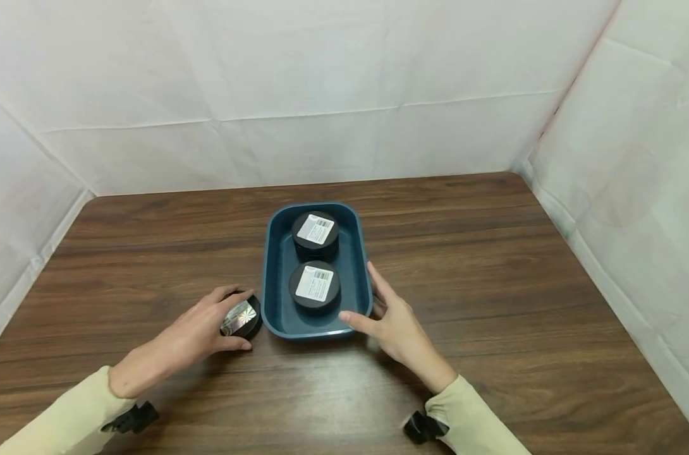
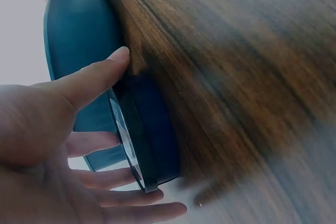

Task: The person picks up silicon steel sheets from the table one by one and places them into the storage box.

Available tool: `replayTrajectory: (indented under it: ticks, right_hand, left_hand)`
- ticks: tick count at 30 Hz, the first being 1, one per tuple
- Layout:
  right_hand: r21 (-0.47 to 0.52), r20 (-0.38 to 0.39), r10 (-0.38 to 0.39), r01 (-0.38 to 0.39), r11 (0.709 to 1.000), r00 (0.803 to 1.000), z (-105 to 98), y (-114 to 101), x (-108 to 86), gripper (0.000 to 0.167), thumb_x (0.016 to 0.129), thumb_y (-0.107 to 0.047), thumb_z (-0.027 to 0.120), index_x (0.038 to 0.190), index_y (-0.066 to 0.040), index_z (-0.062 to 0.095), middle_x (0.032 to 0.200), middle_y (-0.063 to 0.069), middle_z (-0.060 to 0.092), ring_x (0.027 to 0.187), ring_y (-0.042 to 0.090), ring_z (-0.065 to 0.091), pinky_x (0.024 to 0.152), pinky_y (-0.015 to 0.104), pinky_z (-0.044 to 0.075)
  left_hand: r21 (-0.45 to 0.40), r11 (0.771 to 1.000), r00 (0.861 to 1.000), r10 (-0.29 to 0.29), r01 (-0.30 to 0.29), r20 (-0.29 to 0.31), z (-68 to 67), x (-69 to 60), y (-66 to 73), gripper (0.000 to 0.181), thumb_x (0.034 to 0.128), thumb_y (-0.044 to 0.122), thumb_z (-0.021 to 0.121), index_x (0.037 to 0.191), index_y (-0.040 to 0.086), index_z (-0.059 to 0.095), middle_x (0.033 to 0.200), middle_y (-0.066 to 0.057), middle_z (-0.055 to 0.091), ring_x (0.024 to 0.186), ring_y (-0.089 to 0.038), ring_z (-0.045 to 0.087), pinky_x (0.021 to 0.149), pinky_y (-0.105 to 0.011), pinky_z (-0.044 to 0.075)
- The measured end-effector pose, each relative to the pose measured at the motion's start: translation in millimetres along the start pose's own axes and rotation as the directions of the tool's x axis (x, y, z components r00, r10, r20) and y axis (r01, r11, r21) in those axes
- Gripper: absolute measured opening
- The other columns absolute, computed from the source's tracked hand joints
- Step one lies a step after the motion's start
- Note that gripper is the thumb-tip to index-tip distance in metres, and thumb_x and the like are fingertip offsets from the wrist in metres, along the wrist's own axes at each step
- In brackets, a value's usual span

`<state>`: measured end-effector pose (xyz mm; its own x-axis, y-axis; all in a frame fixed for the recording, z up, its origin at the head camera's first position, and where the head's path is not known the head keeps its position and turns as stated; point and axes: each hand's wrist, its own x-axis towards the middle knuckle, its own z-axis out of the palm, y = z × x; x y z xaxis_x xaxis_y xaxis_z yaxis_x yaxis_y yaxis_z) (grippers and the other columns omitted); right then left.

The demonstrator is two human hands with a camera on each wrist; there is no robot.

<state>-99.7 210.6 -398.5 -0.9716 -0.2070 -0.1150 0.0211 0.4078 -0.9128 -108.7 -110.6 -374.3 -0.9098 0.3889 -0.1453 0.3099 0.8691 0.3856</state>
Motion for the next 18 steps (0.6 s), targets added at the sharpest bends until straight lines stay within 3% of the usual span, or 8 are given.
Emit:
replayTrajectory:
  ticks: [18]
  right_hand:
    - [-0.002,-0.001,-0.006,0.006,1.0,1.0,0.4,1.9,0.8,0.093,0.092,-0.026,0.075,0.163,-0.02,0.014,0.162,0.024,0.029,0.14,0.044,0.045,0.104,0.049,0.051]
  left_hand:
    - [0.013,1.0,1.0,-0.016,0.016,-0.011,0.2,-1.1,-1.8,0.079,0.0793,0.03,0.086,0.146,0.007,0.051,0.142,-0.029,0.049,0.122,-0.048,0.056,0.083,-0.059,0.055]
